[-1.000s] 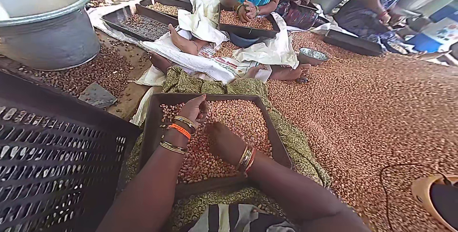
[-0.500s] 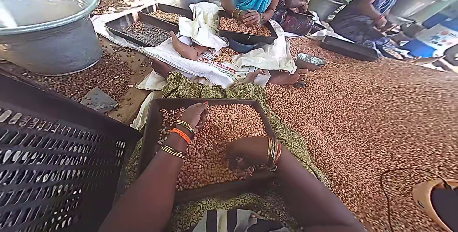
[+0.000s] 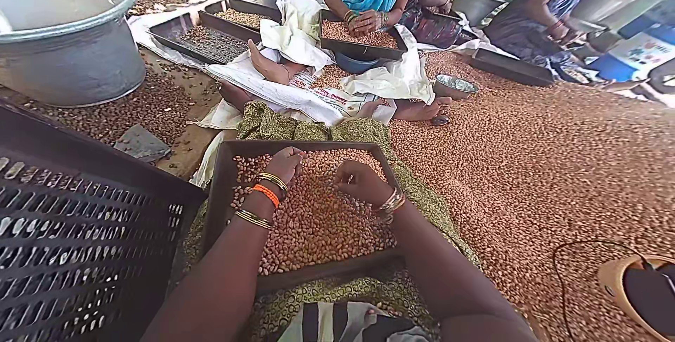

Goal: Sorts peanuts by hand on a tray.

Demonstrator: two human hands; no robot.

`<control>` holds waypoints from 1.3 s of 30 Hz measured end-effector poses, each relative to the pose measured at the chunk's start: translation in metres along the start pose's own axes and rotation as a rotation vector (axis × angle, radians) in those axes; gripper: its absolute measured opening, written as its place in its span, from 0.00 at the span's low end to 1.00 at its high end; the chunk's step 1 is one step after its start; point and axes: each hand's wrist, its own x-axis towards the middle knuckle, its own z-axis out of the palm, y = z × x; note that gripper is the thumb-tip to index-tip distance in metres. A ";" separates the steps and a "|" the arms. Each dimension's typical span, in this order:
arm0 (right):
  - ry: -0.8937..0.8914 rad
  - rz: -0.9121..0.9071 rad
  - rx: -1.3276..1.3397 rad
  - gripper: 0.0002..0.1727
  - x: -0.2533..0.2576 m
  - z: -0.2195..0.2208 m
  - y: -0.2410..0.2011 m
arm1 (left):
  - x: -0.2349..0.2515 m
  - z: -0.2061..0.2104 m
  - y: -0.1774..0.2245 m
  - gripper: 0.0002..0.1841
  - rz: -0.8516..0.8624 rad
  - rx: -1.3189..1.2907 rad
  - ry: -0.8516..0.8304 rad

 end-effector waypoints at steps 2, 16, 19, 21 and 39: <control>-0.345 -0.124 0.288 0.08 -0.021 -0.020 0.004 | -0.001 -0.001 0.000 0.09 0.014 0.004 -0.032; -0.079 -0.252 -0.253 0.17 -0.016 0.009 -0.006 | 0.000 -0.013 0.002 0.13 -0.089 0.481 -0.113; -0.293 -0.388 -0.104 0.07 -0.029 0.006 -0.017 | 0.006 -0.019 -0.004 0.12 -0.035 0.354 -0.030; -0.428 -0.437 -0.089 0.07 -0.033 0.022 -0.032 | 0.007 -0.015 -0.005 0.11 0.016 0.240 -0.079; -0.765 -0.337 0.286 0.10 -0.044 0.013 -0.031 | 0.008 -0.007 -0.007 0.12 0.130 0.278 0.014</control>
